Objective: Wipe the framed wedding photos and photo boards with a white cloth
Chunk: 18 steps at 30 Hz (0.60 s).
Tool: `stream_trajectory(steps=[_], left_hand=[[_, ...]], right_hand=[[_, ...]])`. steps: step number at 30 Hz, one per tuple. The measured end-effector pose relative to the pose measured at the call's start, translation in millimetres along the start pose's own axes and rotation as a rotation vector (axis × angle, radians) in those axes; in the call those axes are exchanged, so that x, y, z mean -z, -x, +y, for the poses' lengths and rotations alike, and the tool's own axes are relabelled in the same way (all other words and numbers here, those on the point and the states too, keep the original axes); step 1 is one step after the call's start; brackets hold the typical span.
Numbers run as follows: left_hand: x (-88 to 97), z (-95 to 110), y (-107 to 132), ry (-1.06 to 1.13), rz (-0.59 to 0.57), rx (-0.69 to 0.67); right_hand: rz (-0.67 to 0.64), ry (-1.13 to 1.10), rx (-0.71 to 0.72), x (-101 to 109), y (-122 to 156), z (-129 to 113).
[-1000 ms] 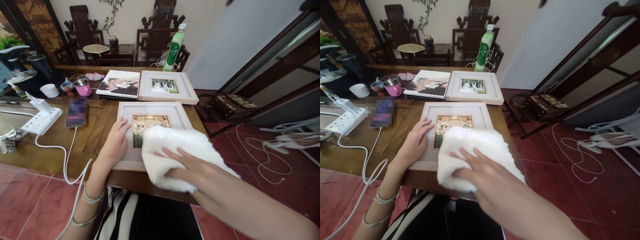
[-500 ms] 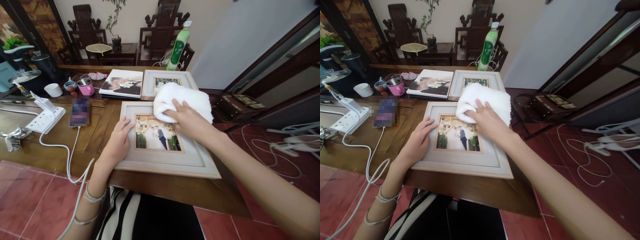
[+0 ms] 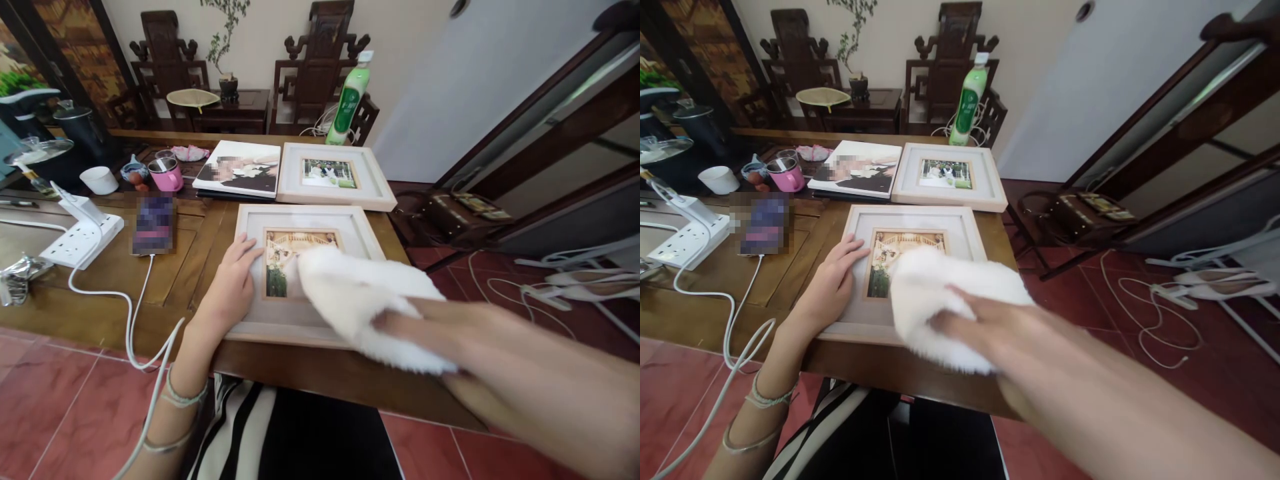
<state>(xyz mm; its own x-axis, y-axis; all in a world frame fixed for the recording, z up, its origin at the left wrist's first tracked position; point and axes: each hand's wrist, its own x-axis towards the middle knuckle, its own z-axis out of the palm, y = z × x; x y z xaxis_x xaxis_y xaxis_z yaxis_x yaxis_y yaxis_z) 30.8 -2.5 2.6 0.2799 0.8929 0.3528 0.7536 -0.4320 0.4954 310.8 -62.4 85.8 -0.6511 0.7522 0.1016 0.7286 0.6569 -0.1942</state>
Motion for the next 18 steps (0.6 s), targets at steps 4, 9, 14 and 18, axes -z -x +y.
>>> stream_trajectory(steps=[4, 9, 14, 18], left_hand=[[-0.7, 0.8, 0.1, -0.01, 0.014, -0.007], [-1.3, -1.5, -0.6, -0.007, 0.006, -0.015], [-1.6, -3.2, -1.1, 0.003, 0.006, -0.032], [-1.3, -1.6, -0.4, -0.007, 0.016, -0.02]], right_hand=[[0.118, 0.301, -0.111, 3.4, -44.9, 41.0], [0.068, 0.441, 0.014, -28.1, -92.9, 75.4], [0.021, 0.401, -0.088, -41.4, -84.4, 59.6], [0.03, 0.373, -0.019, -33.3, -51.0, 22.1]])
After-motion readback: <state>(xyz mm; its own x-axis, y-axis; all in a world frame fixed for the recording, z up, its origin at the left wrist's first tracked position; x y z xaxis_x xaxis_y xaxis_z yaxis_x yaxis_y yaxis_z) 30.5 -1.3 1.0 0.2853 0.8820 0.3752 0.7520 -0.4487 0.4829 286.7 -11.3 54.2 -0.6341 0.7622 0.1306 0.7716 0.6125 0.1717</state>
